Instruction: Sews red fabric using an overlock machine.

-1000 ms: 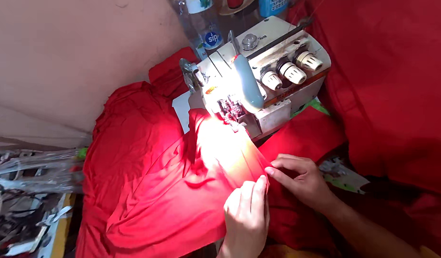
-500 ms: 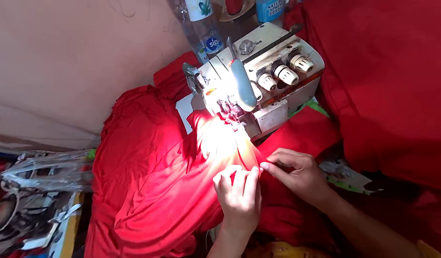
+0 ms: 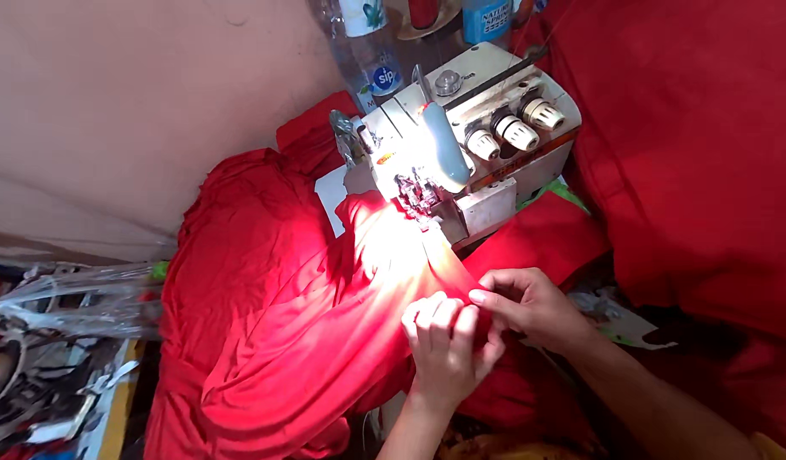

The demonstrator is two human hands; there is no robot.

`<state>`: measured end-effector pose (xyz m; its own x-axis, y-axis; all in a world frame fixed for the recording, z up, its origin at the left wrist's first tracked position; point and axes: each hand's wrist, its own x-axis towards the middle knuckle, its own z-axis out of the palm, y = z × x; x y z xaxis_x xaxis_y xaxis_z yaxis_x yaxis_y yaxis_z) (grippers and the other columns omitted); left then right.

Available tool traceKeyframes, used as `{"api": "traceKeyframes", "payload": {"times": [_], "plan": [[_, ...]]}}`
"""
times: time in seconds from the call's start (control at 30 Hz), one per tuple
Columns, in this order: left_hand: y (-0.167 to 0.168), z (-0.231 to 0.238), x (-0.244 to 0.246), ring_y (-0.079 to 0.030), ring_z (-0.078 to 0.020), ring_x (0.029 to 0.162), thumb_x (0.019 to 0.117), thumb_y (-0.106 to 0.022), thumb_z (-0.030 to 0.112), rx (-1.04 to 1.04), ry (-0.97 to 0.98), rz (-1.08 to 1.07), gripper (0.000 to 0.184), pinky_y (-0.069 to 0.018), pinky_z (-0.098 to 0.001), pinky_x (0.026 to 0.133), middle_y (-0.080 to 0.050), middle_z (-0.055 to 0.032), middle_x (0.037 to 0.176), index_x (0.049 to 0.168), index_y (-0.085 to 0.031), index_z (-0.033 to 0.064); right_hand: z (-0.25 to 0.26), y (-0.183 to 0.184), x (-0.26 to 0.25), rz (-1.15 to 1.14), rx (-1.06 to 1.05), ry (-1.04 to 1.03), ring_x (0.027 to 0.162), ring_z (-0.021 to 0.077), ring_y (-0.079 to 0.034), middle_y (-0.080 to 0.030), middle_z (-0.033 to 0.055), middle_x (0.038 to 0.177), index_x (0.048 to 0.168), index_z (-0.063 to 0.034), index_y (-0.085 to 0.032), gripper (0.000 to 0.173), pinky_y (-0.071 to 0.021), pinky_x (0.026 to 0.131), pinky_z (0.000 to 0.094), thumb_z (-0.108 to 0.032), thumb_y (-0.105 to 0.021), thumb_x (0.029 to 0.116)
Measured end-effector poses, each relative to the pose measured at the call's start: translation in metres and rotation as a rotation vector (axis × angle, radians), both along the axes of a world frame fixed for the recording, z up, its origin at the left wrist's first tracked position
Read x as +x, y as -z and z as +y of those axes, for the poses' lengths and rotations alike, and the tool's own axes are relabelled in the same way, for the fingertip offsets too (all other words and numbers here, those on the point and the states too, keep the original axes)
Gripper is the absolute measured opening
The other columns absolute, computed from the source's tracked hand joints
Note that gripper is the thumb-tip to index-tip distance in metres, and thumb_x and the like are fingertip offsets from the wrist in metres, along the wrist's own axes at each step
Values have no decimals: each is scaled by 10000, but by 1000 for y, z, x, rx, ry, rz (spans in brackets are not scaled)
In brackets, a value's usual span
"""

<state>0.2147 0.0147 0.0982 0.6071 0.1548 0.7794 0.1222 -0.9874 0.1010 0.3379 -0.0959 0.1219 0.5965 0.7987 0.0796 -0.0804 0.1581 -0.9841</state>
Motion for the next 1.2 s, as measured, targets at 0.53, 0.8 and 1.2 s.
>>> {"api": "traceKeyframes", "payload": {"times": [0.53, 0.8, 1.2], "plan": [[-59, 75, 27, -717, -264, 1025, 890, -655, 169, -216, -61, 171, 190, -549, -423, 875, -760, -127, 1080, 953, -787, 48, 76, 4, 25, -143, -19, 278, 413, -33, -466, -492, -90, 474, 549, -144, -485, 425, -409, 430, 139, -59, -664, 925], [-77, 82, 34, -659, -292, 1205, 972, -613, 195, -214, -236, 386, 397, -546, -508, 915, -657, -83, 1376, 1358, -669, 120, 60, -6, 14, -193, -110, 278, 449, -43, -530, -555, -90, 516, 594, -123, -559, 365, -464, 456, 130, -76, -636, 947], [-63, -25, -13, -756, -250, 990, 879, -604, 55, 33, -230, 380, 220, -580, -359, 888, -780, -143, 1016, 984, -787, -8, 44, 8, -5, -454, -91, 110, 648, -91, -541, -624, -62, 722, 867, -55, -700, 263, -444, 602, 107, -242, -569, 998]]}}
